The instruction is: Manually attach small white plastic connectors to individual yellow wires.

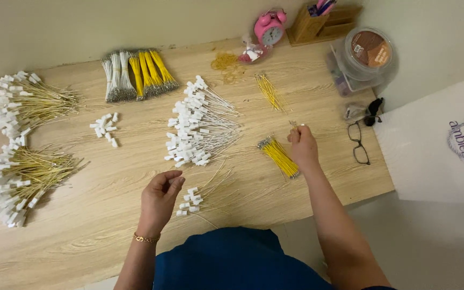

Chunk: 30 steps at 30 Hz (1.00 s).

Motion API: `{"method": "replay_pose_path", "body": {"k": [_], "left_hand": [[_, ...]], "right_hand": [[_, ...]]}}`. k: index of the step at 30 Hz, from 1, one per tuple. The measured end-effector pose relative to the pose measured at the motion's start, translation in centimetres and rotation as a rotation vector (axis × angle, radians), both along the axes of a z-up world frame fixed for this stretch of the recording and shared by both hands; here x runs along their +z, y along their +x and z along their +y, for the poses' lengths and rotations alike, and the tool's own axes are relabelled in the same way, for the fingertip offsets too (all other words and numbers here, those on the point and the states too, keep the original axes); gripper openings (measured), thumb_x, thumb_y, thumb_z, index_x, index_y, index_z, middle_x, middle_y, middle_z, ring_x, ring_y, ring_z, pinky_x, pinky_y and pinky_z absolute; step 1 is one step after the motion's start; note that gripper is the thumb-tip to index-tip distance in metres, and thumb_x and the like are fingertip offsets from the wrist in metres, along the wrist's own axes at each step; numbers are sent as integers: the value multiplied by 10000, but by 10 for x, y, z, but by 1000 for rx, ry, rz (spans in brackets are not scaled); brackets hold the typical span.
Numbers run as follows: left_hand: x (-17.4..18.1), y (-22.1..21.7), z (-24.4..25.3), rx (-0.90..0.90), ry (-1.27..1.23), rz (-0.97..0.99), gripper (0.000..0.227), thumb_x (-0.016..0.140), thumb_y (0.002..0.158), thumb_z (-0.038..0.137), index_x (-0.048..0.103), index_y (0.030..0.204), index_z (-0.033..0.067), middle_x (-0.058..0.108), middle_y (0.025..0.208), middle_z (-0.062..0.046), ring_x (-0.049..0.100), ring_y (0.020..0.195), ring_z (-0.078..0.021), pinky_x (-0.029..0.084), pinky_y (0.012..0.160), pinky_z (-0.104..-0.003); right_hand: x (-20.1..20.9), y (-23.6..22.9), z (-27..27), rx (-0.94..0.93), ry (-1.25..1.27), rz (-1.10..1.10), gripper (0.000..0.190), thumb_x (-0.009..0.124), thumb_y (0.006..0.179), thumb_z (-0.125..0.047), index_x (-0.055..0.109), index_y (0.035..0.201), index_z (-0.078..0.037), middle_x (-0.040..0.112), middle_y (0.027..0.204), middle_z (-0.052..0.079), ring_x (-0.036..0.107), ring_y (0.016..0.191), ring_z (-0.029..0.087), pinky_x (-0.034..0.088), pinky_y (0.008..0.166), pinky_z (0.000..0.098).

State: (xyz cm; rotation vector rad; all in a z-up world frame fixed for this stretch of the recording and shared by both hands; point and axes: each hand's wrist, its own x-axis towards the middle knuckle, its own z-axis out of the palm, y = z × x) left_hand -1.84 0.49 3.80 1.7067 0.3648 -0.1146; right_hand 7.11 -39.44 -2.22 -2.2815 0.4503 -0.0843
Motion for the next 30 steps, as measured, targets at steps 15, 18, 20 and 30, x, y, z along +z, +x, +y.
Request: {"method": "replay_pose_path", "body": {"k": [15, 18, 20, 30], "left_hand": [[23, 12, -26, -67, -130, -163, 269, 670, 977, 89, 720, 1238, 39, 632, 871, -82, 652, 751, -173, 592, 691, -314], [46, 15, -37, -88, -217, -172, 310, 720, 948, 99, 704, 1254, 50, 657, 878, -67, 643, 729, -145, 593, 671, -284], [48, 17, -36, -66, -259, -198, 319, 730, 944, 103, 699, 1257, 53, 662, 866, -64, 654, 718, -132, 583, 646, -254], [50, 11, -29, -36, -342, -110, 207, 741, 956, 181, 732, 1096, 28, 661, 750, -73, 669, 686, -142, 561, 596, -223]], "right_hand": [[83, -5, 91, 260, 962, 97, 67, 681, 970, -78, 617, 971, -101, 468, 694, -37, 450, 484, 40, 374, 435, 179], [102, -22, 139, 421, 1060, 172, 97, 688, 995, -136, 639, 970, -56, 492, 721, -17, 444, 508, 46, 374, 445, 182], [111, -25, 155, 535, 997, 187, 87, 668, 1004, -128, 654, 995, -43, 527, 730, 1, 470, 515, 51, 384, 457, 178], [140, -33, 173, 753, 705, 138, 185, 544, 1062, -145, 684, 1033, -27, 498, 674, -7, 420, 540, 48, 375, 495, 192]]}}
